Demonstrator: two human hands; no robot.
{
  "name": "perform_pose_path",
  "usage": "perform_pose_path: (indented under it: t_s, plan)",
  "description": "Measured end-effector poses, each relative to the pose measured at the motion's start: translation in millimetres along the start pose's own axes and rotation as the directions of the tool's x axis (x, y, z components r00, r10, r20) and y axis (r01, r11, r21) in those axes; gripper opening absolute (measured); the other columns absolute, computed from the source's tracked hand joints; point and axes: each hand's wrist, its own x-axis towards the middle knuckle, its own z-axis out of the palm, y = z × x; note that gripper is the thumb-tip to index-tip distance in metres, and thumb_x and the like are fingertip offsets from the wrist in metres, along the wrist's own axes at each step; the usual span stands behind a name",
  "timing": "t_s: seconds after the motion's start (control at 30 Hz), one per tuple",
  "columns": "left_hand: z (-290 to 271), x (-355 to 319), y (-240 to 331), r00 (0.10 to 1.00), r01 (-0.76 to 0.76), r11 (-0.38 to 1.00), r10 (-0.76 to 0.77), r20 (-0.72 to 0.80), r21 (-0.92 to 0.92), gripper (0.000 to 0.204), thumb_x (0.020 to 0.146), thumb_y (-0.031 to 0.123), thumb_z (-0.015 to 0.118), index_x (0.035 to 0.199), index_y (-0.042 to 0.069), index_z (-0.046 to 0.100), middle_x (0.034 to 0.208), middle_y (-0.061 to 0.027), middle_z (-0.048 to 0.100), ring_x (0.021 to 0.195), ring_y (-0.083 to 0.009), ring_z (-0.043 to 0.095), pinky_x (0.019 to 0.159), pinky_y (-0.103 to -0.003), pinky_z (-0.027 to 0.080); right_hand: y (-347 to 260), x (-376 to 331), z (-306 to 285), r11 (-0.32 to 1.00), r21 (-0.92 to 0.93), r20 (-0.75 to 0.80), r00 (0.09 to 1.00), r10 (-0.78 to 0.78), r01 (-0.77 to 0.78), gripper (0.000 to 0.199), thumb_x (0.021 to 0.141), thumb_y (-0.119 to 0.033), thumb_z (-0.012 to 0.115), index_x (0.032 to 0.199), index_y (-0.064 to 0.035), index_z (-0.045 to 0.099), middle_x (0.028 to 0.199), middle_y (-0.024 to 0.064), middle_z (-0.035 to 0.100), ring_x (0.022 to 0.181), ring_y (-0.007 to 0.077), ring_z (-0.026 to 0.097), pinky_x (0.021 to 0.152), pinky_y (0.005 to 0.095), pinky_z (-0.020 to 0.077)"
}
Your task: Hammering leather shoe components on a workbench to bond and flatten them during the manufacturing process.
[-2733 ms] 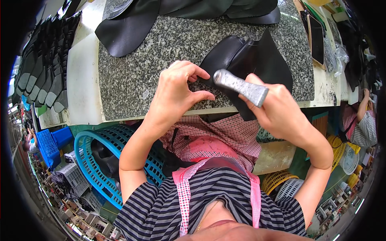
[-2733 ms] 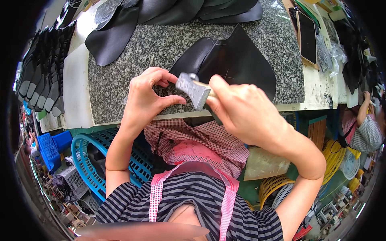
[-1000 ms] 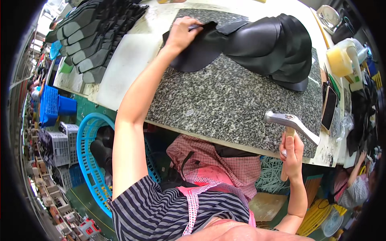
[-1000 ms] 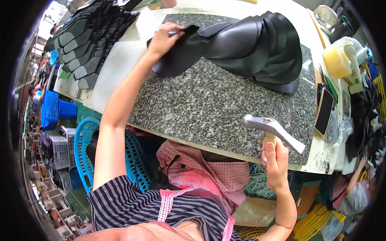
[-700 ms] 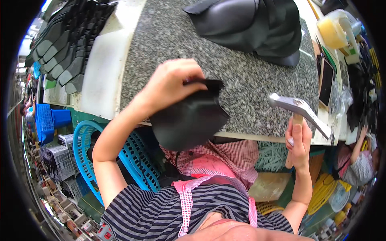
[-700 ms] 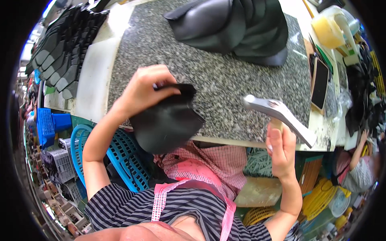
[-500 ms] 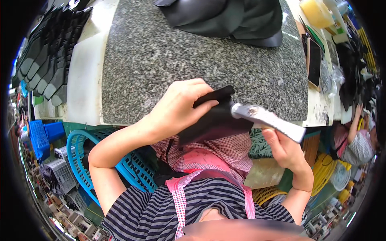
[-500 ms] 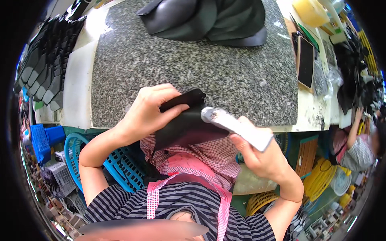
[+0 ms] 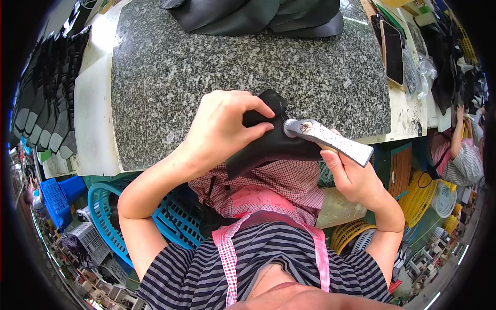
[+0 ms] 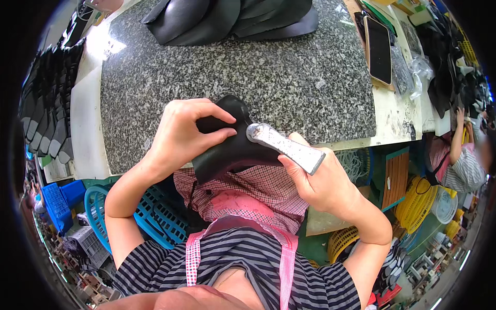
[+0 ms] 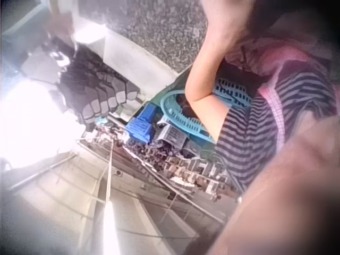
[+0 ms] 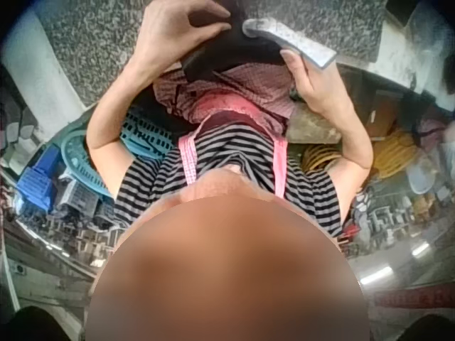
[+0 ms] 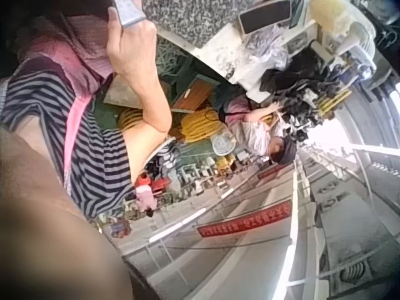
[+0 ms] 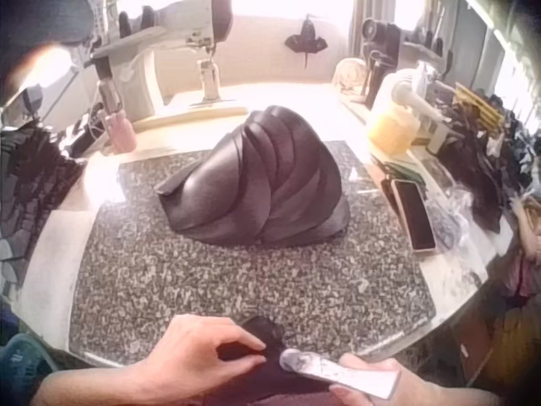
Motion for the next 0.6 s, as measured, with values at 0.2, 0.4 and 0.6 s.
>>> perform_pose_path:
  t_s: [0.2,0.4,0.6]
  plan:
    - [0,-1,0,0.994,0.104,0.99,-0.107,-0.026,-0.092,0.021,0.074,0.009,0.082,0.092,0.001,0.076,0.088,-0.0103,0.075,0.082,-0.0188,0.072,0.077,-0.029,0.054,3,3,0,0.999,-0.015,-0.007,0.999,-0.033,0.033,0.021,0.1,-0.016,0.056,0.107,0.0038,0.06,0.087,0.0223,0.059,0.069,0.0437,0.06,0.06,0.0444,0.0478]
    - [-5,4,8,0.959,0.281,0.956,-0.275,0.066,-0.089,0.022,0.075,0.01,0.083,0.093,0.0,0.075,0.09,-0.0104,0.075,0.083,-0.0166,0.072,0.079,-0.028,0.054,-3,8,-9,1.0,-0.002,0.026,1.0,0.002,-0.002,0.032,0.102,-0.018,0.053,0.125,0.0024,0.061,0.079,0.0245,0.062,0.073,0.044,0.061,0.067,0.0456,0.0489]
    - [-4,3,8,0.971,0.233,0.971,-0.23,0.059,-0.049,0.023,0.074,0.01,0.083,0.093,0.0,0.075,0.088,-0.011,0.075,0.082,-0.0171,0.071,0.078,-0.028,0.054,-13,21,-15,0.998,-0.047,-0.216,0.975,-0.061,0.052,0.029,0.102,-0.018,0.053,0.117,0.0034,0.065,0.08,0.0223,0.064,0.071,0.0413,0.062,0.069,0.0434,0.0497]
